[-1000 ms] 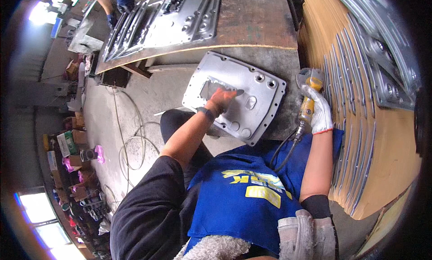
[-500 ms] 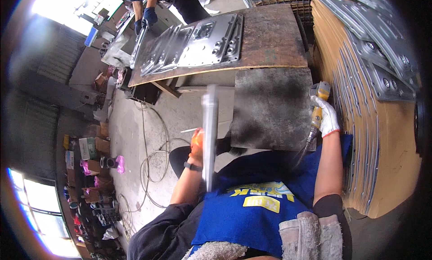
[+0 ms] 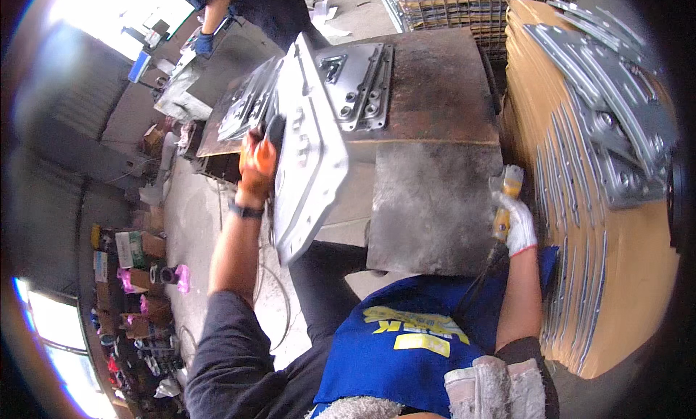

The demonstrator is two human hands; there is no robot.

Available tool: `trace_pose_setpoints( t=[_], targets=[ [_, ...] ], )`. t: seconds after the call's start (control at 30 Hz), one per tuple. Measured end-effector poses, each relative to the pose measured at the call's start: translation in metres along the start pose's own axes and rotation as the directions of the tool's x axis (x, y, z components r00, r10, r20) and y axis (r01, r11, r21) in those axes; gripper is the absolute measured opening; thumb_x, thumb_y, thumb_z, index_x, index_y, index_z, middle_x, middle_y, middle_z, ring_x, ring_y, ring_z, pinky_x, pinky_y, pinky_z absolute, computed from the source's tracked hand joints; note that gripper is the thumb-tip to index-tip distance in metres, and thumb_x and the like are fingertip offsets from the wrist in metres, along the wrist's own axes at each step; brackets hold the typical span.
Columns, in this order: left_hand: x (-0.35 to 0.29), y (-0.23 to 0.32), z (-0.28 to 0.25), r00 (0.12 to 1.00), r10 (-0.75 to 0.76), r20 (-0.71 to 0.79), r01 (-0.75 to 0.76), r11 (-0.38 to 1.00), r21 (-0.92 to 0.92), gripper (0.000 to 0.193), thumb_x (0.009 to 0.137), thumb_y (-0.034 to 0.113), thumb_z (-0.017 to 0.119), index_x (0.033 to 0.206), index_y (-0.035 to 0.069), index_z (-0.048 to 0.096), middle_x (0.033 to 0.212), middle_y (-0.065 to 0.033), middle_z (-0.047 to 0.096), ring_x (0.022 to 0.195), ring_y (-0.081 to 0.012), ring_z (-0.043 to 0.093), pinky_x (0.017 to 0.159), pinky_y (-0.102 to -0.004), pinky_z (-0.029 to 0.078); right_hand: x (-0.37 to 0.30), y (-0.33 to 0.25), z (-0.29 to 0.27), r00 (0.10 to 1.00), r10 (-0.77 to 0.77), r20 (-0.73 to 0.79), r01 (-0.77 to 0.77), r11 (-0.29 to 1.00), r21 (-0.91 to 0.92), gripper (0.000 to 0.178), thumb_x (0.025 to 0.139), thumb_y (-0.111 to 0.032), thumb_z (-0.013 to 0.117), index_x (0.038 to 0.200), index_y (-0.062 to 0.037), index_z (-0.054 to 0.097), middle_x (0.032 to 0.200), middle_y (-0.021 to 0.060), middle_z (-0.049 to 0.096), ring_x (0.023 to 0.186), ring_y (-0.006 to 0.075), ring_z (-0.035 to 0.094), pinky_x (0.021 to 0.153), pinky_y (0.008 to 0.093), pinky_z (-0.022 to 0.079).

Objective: The person uses a handheld angle grinder to smooth the edges and surfaces of rectangular metal parts. They hold each part with a gloved hand, grind specific areas, and then place the finished part onto a stack on the table.

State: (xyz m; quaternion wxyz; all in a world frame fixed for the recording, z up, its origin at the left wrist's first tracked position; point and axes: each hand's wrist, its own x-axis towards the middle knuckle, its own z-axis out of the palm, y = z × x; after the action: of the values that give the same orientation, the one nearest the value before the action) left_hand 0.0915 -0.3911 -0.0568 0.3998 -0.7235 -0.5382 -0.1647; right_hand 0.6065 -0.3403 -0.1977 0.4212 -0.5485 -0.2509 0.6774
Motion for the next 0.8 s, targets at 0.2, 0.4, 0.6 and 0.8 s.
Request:
trace_pose_setpoints(
  t=[0.2, 0.4, 0.6, 0.8],
  targets=[
    [0.110, -0.013, 0.139, 0.975, -0.112, 0.192, 0.136, 0.983, -0.120, 0.018, 0.083, 0.022, 0.055, 0.091, 0.006, 0.057, 0.085, -0.0129, 0.059, 0.080, -0.0302, 0.058, 0.067, -0.0384, 0.047, 0.012, -0.002, -0.010, 1.000, 0.011, -0.022, -0.010, 0.998, 0.066, 0.031, 0.070, -0.020, 0.075, 0.093, -0.0070, 0.058, 0.069, 0.0026, 0.058, 0.053, 0.0149, 0.056, 0.048, 0.0272, 0.046],
    [0.191, 0.020, 0.199, 0.639, -0.312, 0.703, 0.527, 0.843, -0.105, 0.041, 0.070, 0.040, 0.063, 0.090, 0.005, 0.067, 0.092, -0.0174, 0.066, 0.091, -0.0329, 0.062, 0.078, -0.0390, 0.048, 0.019, -0.007, -0.024, 0.992, 0.083, -0.091, -0.078, 0.995, 0.060, 0.034, 0.070, -0.016, 0.075, 0.097, -0.0067, 0.056, 0.069, 0.0031, 0.058, 0.054, 0.0143, 0.057, 0.048, 0.0264, 0.047],
    [0.181, -0.006, 0.265, 0.607, -0.314, 0.730, 0.512, 0.857, -0.057, 0.052, 0.069, 0.051, 0.062, 0.092, 0.004, 0.067, 0.095, -0.0210, 0.065, 0.092, -0.0350, 0.062, 0.079, -0.0394, 0.048, 0.028, -0.008, -0.028, 0.976, 0.134, -0.170, -0.128, 0.991, 0.047, 0.037, 0.068, -0.012, 0.076, 0.098, -0.0050, 0.056, 0.072, 0.0048, 0.059, 0.055, 0.0150, 0.058, 0.050, 0.0259, 0.048],
    [0.187, -0.022, 0.250, 0.689, -0.395, 0.608, 0.437, 0.895, 0.087, 0.045, 0.069, 0.048, 0.061, 0.093, 0.009, 0.066, 0.093, -0.0176, 0.065, 0.094, -0.0324, 0.062, 0.077, -0.0407, 0.048, 0.023, -0.001, -0.035, 0.993, 0.093, -0.067, -0.081, 0.983, 0.164, 0.034, 0.072, -0.015, 0.074, 0.100, -0.0061, 0.058, 0.071, 0.0016, 0.059, 0.055, 0.0124, 0.056, 0.047, 0.0245, 0.046]
  ],
)
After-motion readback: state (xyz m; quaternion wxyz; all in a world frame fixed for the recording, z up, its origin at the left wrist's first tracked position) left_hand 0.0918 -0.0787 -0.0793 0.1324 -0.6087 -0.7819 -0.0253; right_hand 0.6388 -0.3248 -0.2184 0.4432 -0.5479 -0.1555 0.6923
